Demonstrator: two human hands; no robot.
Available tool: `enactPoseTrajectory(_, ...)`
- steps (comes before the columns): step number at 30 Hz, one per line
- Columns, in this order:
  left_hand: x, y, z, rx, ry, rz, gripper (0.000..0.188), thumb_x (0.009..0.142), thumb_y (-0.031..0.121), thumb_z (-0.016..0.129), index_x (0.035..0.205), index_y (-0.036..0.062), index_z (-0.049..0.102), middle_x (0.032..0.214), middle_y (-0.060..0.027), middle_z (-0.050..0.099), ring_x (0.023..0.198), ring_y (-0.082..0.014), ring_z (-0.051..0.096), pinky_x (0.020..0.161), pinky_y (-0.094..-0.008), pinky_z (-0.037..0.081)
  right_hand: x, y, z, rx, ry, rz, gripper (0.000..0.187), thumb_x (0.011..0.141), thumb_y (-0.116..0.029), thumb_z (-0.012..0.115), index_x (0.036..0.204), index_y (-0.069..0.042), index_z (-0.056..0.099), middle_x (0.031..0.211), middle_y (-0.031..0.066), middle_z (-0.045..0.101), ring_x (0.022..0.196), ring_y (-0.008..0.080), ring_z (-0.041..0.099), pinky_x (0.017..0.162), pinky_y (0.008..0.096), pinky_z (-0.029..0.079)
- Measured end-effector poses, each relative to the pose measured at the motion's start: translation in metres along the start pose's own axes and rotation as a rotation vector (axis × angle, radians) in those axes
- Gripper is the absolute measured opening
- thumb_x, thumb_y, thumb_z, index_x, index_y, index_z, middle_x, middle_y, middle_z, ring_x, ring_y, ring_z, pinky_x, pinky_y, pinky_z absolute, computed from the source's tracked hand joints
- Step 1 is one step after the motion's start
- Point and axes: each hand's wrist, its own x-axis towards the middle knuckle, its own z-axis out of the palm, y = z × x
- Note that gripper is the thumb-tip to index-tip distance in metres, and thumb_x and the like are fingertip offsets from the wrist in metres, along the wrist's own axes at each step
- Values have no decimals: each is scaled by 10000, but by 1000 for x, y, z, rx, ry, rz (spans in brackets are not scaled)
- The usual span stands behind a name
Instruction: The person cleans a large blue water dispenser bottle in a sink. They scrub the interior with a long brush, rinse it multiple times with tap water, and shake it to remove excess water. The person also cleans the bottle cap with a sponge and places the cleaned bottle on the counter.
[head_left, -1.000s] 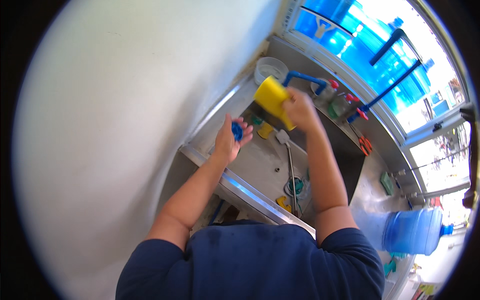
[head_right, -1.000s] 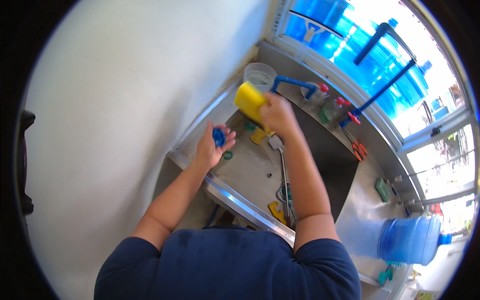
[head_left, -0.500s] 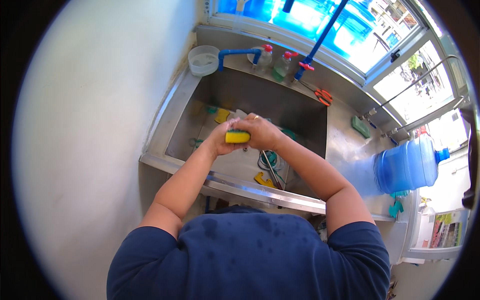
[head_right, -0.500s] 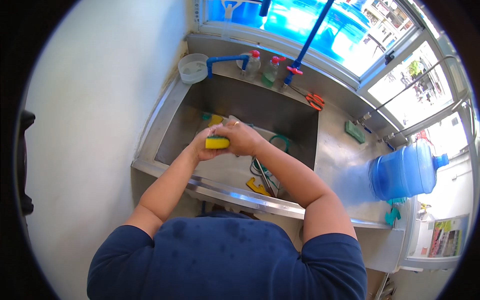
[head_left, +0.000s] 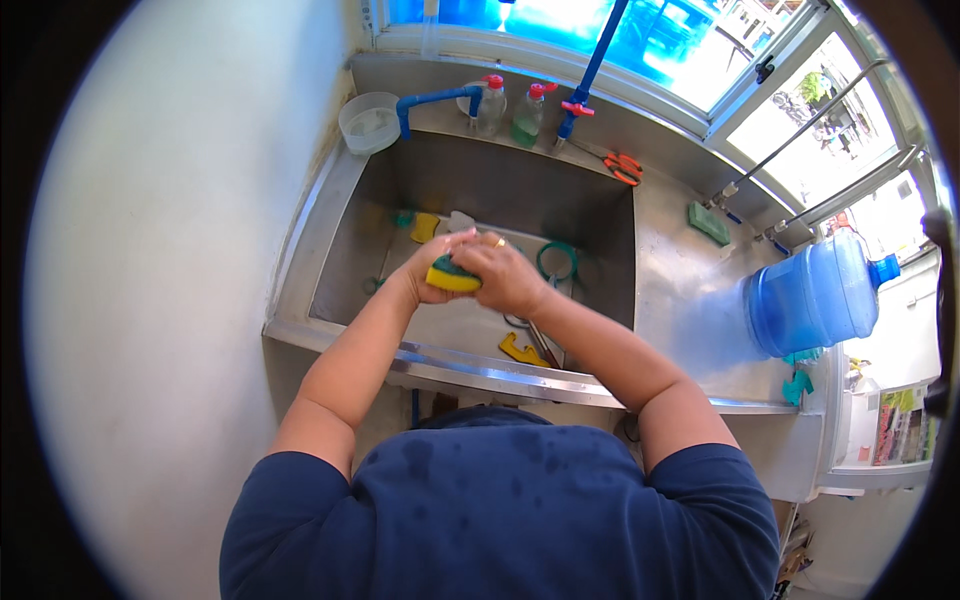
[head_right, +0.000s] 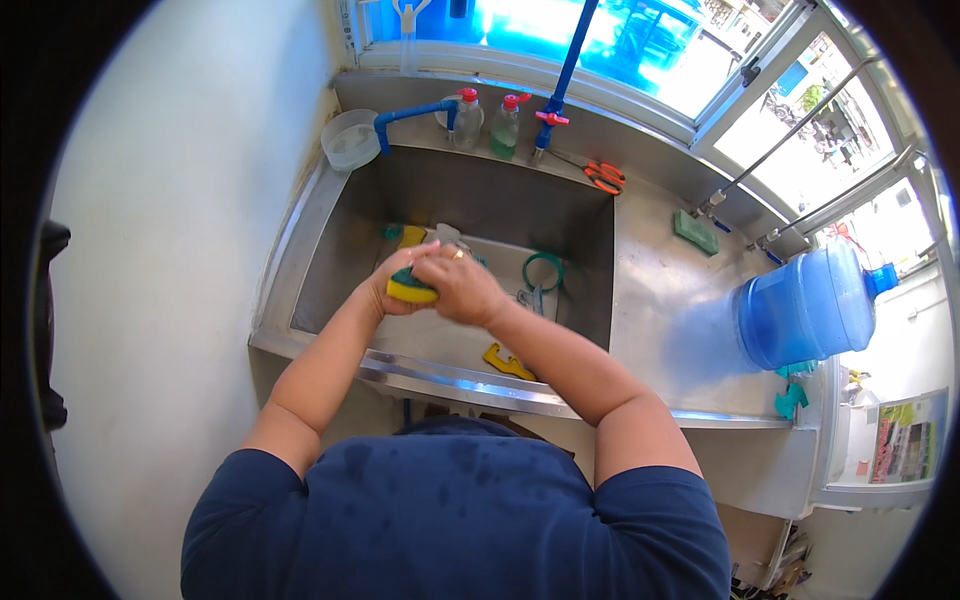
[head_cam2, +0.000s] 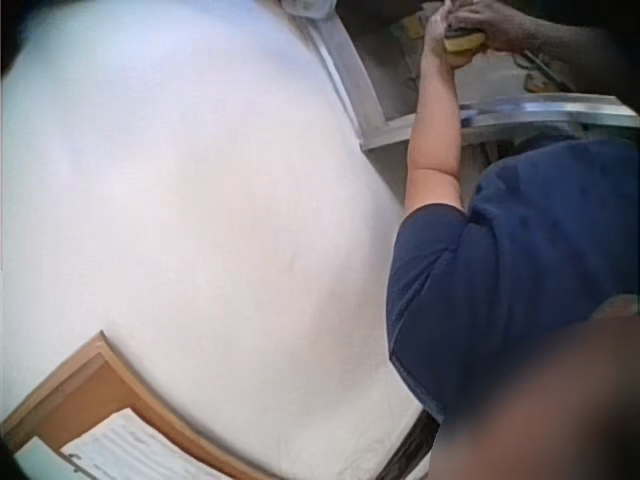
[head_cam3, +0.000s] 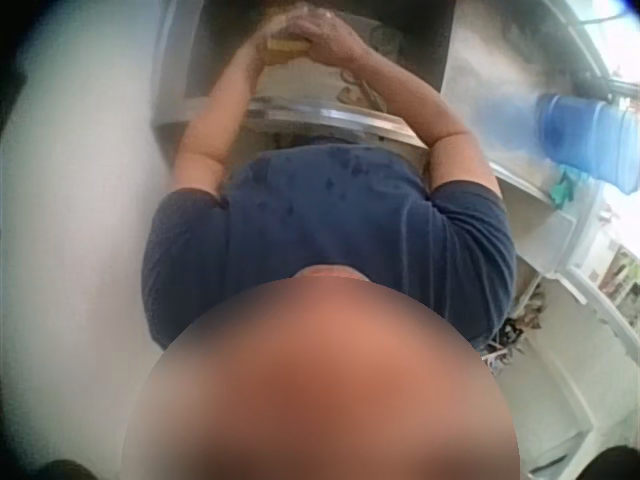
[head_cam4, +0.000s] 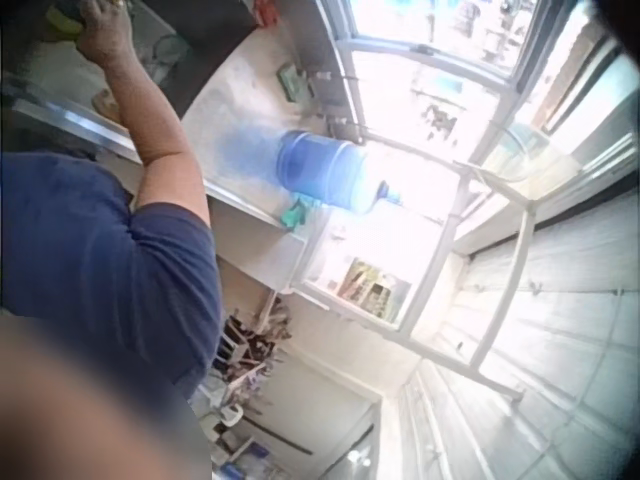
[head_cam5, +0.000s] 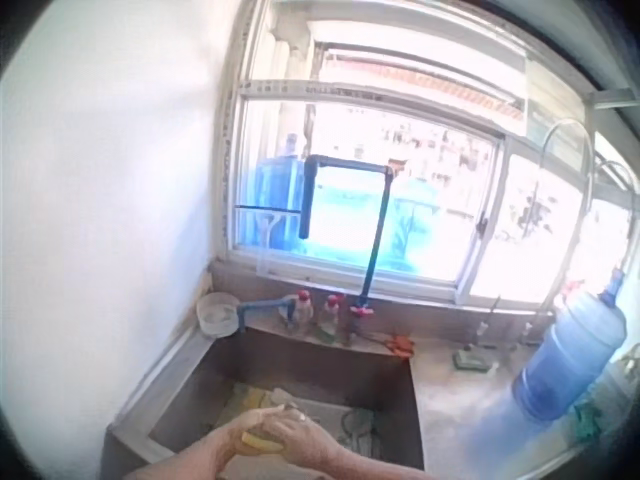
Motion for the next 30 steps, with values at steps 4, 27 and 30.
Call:
enactPoseTrajectory(4, 24, -10, 17, -125, 80, 543, 340, 1039, 324, 449, 1146, 40, 602, 1083, -85, 632, 1036, -197, 607, 957, -350, 488, 1, 12, 11, 82, 293, 286, 297, 798, -37, 672, 1083, -76, 597, 1116, 151, 670, 994, 374, 616, 896, 383, 492)
enactPoseTrajectory(27, 41, -23, 40, -305, 0, 749, 437, 1061, 433, 353, 1156, 67, 572, 1057, -92, 623, 976, -222, 622, 934, -369, 518, -9, -14, -13, 165, 267, 481, 232, 787, -123, 697, 988, -47, 610, 923, 214, 673, 875, 414, 654, 800, 436, 520)
enactPoseTrajectory(30, 29, -10, 38, -295, 121, 719, 426, 1060, 415, 366, 1136, 53, 577, 1075, -125, 642, 995, -270, 645, 922, -405, 536, -12, -6, -27, 232, 414, 598, 266, 799, -134, 745, 1000, -39, 599, 875, 167, 669, 784, 335, 667, 733, 356, 527)
